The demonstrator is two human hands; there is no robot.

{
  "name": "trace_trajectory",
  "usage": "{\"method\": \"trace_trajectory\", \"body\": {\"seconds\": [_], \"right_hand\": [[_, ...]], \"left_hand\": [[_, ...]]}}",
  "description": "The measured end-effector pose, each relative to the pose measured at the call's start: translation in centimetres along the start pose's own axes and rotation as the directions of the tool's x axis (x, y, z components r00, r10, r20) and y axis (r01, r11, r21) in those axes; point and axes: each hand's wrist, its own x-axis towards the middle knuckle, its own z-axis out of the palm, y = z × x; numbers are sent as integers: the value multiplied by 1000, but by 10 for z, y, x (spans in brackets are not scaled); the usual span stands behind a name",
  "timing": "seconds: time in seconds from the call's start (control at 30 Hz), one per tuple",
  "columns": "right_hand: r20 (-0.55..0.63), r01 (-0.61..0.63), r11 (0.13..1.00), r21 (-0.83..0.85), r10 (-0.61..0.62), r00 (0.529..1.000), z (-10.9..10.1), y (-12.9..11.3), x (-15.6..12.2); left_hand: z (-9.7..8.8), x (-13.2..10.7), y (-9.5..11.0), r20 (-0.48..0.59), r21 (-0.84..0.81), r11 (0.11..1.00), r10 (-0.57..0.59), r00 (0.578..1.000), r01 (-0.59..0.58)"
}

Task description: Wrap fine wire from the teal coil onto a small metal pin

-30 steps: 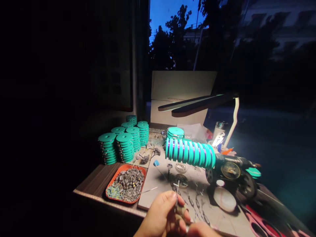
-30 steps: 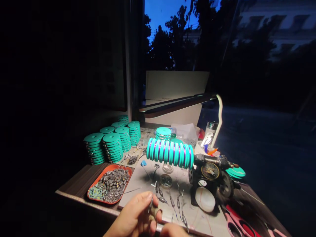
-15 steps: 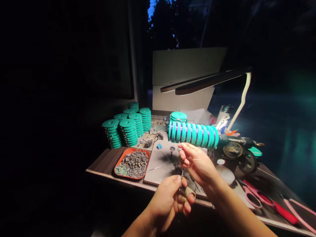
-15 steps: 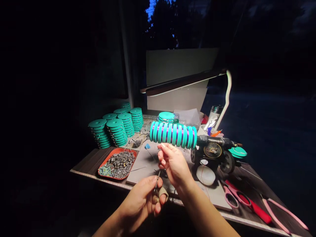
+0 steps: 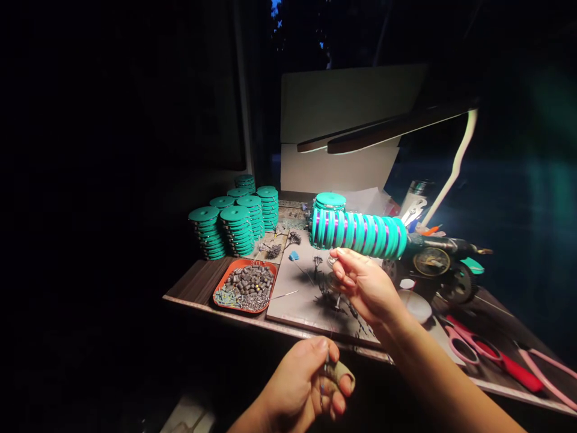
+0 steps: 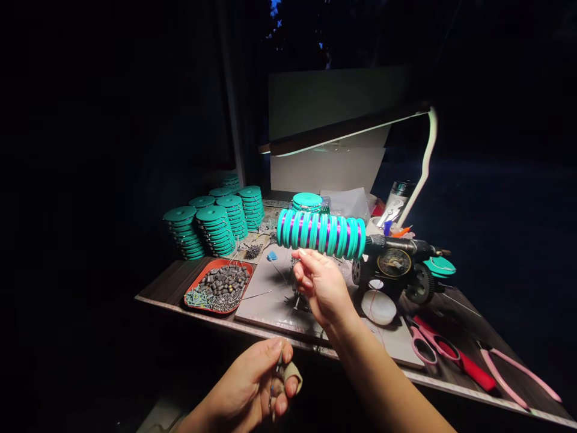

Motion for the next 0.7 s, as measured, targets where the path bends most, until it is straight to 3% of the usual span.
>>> {"method": "trace_trajectory", "body": {"seconds": [0.7], "right_hand": [[-34,5,1000,-13,-6,999,2,0,1]], "left_hand": [[-8,3,-8,23,6,1000,-13,1000,13]]}}
